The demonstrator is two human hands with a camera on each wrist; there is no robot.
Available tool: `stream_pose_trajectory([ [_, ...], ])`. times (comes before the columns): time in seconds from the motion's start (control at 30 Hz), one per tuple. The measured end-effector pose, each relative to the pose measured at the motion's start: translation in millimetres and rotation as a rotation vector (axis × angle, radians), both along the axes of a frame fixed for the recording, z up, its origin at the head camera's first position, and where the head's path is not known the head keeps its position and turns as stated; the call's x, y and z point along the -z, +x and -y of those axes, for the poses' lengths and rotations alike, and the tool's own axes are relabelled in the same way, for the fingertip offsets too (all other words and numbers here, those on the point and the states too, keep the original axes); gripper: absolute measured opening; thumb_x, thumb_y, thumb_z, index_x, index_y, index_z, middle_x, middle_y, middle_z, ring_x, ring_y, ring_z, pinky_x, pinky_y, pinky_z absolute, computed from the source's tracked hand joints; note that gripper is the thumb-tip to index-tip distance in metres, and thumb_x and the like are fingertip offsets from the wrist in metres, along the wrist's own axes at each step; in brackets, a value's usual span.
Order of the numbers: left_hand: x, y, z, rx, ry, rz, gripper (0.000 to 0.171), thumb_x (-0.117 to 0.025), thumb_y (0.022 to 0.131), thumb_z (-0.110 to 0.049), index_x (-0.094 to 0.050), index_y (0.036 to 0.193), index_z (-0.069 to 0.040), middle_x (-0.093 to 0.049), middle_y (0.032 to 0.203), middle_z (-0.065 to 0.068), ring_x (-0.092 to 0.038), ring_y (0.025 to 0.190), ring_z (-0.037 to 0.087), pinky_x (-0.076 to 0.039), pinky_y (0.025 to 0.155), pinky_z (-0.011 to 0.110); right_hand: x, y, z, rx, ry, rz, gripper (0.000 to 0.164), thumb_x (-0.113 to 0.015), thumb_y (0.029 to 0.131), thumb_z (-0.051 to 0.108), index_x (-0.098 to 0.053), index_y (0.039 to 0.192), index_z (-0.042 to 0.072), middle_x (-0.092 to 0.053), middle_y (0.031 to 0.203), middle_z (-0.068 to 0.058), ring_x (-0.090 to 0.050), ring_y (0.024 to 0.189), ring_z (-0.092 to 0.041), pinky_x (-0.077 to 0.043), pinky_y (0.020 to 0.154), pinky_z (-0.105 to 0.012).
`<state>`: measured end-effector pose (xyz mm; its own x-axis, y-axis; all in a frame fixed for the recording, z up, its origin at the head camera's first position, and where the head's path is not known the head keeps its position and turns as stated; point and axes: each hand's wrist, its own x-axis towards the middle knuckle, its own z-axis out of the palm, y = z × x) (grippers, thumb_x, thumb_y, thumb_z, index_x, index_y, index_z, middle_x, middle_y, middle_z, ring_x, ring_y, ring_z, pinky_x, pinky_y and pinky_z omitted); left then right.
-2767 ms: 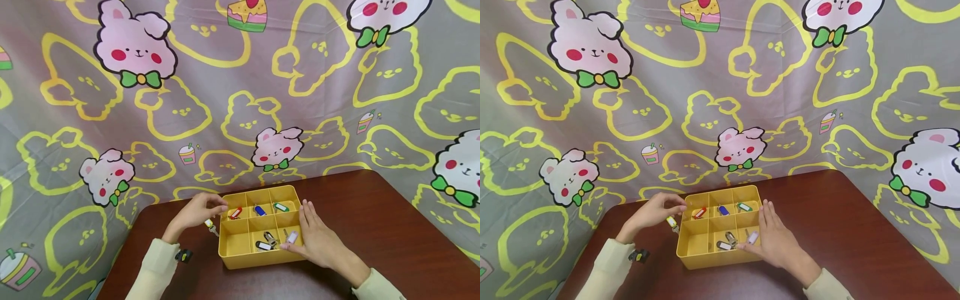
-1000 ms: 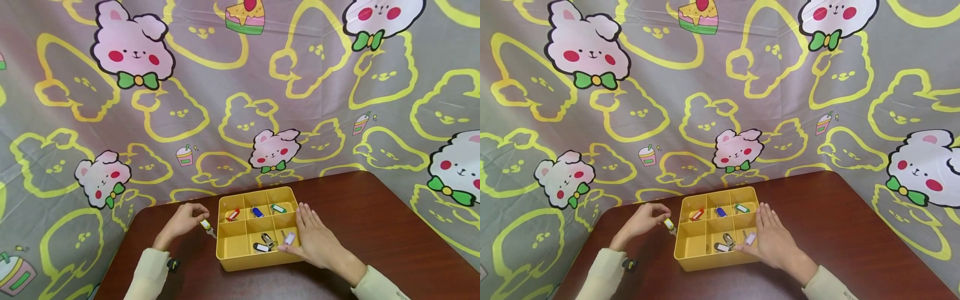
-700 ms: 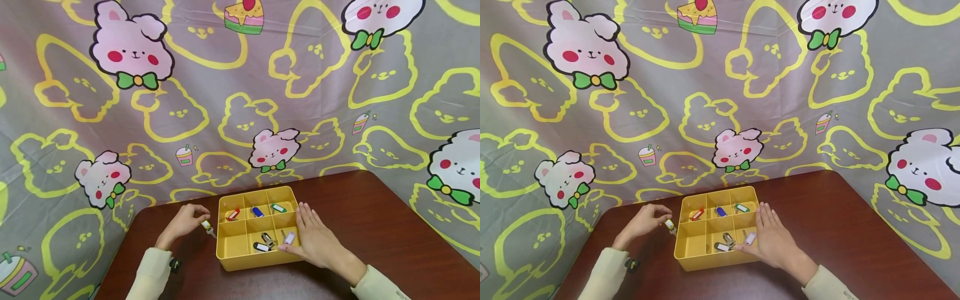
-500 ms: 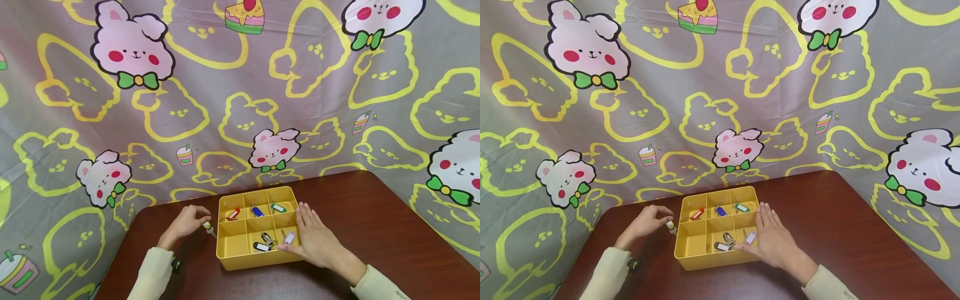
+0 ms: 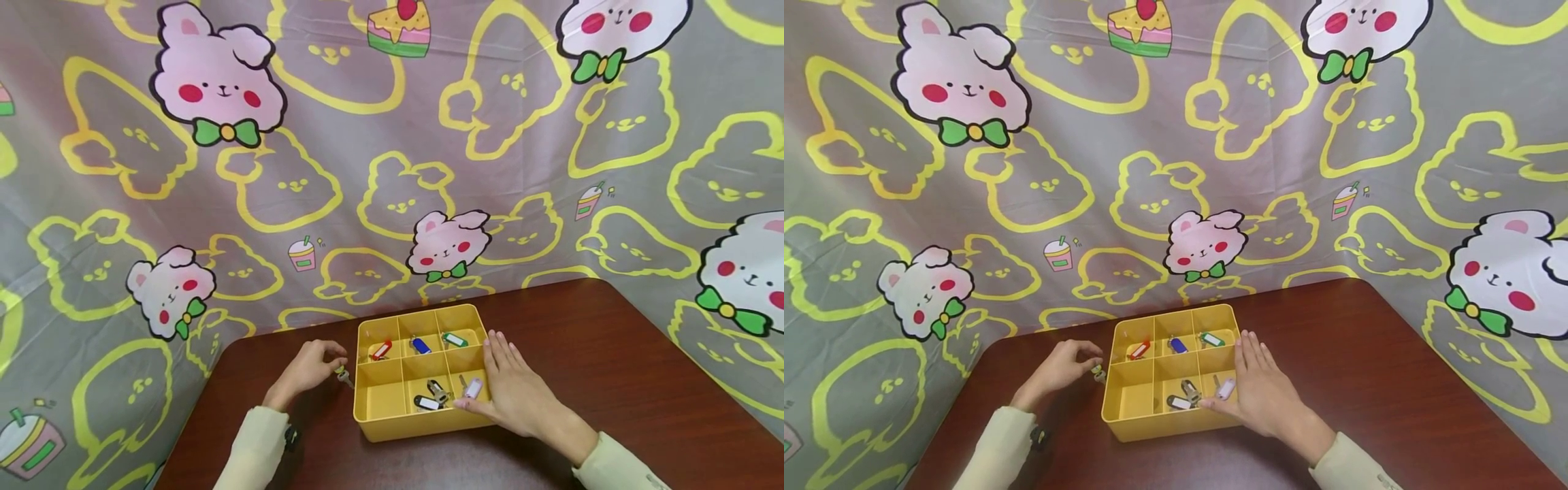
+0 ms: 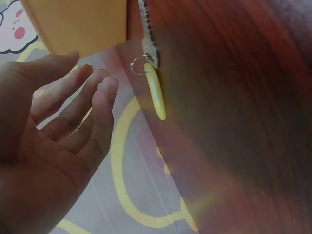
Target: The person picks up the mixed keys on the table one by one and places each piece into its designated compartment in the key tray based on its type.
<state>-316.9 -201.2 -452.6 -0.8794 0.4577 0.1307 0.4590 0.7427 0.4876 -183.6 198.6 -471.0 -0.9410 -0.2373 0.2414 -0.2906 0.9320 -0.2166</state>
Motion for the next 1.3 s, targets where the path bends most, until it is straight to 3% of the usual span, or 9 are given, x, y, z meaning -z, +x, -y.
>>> stream_pose_trajectory([
  [0.33, 7.5, -0.2, -1, 0.015, -0.015, -0.044, 0.011, -0.076, 0.094, -0.008, -0.08, 0.102, -0.001, -0.081, 0.093, 0.004, -0.073, 0.081, 0.011, -0.057, 0.071, 0.023, -0.7, 0.6, 0, -0.002, -0.001, -0.001, 0.118, -0.053, 0.091, 0.083, -0.038, 0.155, -0.015, -0.032, 0.166, -0.035, -0.03, 0.158, -0.048, -0.03, 0.128, -0.06],
  [0.73, 15.5, 1.1, 0, 0.021, 0.002, 0.005, 0.01, -0.074, 0.093, -0.003, -0.078, 0.101, 0.002, -0.078, 0.089, 0.009, -0.069, 0.071, 0.01, -0.054, 0.062, 0.019, -2.7, 2.1, 1, -0.005, -0.007, 0.001, 0.117, -0.055, 0.091, 0.082, -0.039, 0.154, -0.016, -0.032, 0.165, -0.036, -0.03, 0.158, -0.048, -0.031, 0.128, -0.06],
  [0.97, 22.2, 1.6, 0, 0.015, -0.035, -0.034, 0.008, -0.075, 0.091, -0.003, -0.078, 0.097, -0.002, -0.076, 0.09, 0.004, -0.066, 0.074, 0.008, -0.053, 0.066, 0.02, -3.1, 2.4, 1, -0.001, -0.015, -0.002, 0.116, -0.058, 0.091, 0.079, -0.038, 0.154, -0.016, -0.032, 0.166, -0.036, -0.03, 0.158, -0.048, -0.031, 0.128, -0.06],
  [1.3, 27.9, 2.0, 0, 0.019, -0.104, -0.06, 0.011, -0.079, 0.087, -0.003, -0.077, 0.097, -0.003, -0.073, 0.089, 0.005, -0.065, 0.08, 0.016, -0.054, 0.069, 0.025, -2.0, 2.1, 1, 0.0, -0.02, -0.003, 0.118, -0.056, 0.09, 0.082, -0.039, 0.154, -0.015, -0.032, 0.166, -0.036, -0.031, 0.158, -0.048, -0.032, 0.127, -0.06],
])
